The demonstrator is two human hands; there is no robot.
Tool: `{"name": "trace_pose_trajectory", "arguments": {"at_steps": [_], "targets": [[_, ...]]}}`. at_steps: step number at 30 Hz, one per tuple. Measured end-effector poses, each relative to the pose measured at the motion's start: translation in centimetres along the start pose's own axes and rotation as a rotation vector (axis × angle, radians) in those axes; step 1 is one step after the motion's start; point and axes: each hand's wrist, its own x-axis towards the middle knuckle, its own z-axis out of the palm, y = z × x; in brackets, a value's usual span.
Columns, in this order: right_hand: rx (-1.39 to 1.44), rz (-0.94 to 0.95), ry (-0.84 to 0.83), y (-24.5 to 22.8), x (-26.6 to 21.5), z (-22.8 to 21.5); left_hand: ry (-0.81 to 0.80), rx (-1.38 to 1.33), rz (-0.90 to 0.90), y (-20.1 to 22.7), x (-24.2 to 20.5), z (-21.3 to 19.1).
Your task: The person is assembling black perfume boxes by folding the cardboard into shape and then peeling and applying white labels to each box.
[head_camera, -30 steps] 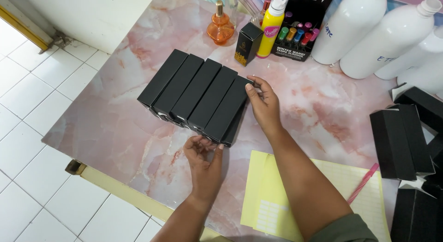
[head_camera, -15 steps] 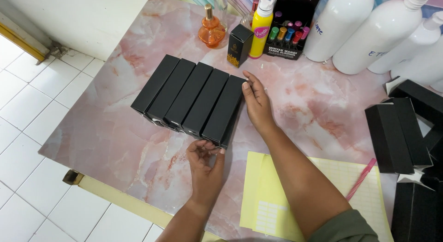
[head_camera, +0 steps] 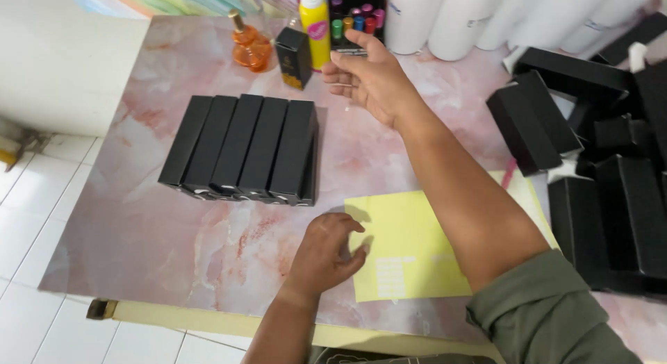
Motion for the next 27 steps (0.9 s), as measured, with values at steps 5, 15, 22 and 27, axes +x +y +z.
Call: {"name": "trace_pose_trajectory", "arguments": {"at_steps": [5, 15, 22, 27], "targets": [[0.114, -0.184, -0.006, -4.4, -2.9, -3.4, -0.311, 0.113, 0.261, 6.2, 1.4, 1.7], [-1.638, -0.822, 0.114, 8.2, -18.5, -12.4, -0.026, 0.479, 0.183, 2.2, 4.8, 8.2], [-1.655, -0.361, 0.117, 16.8, -24.6, -15.6, -0.303, 0.508, 0.037, -0.2, 5.2, 12.1], [-1.428, -0.321, 0.017, 13.6, -26.1, -16.4, -0.543, 0.532, -0.090, 1.4, 8.5, 11.1]]}}
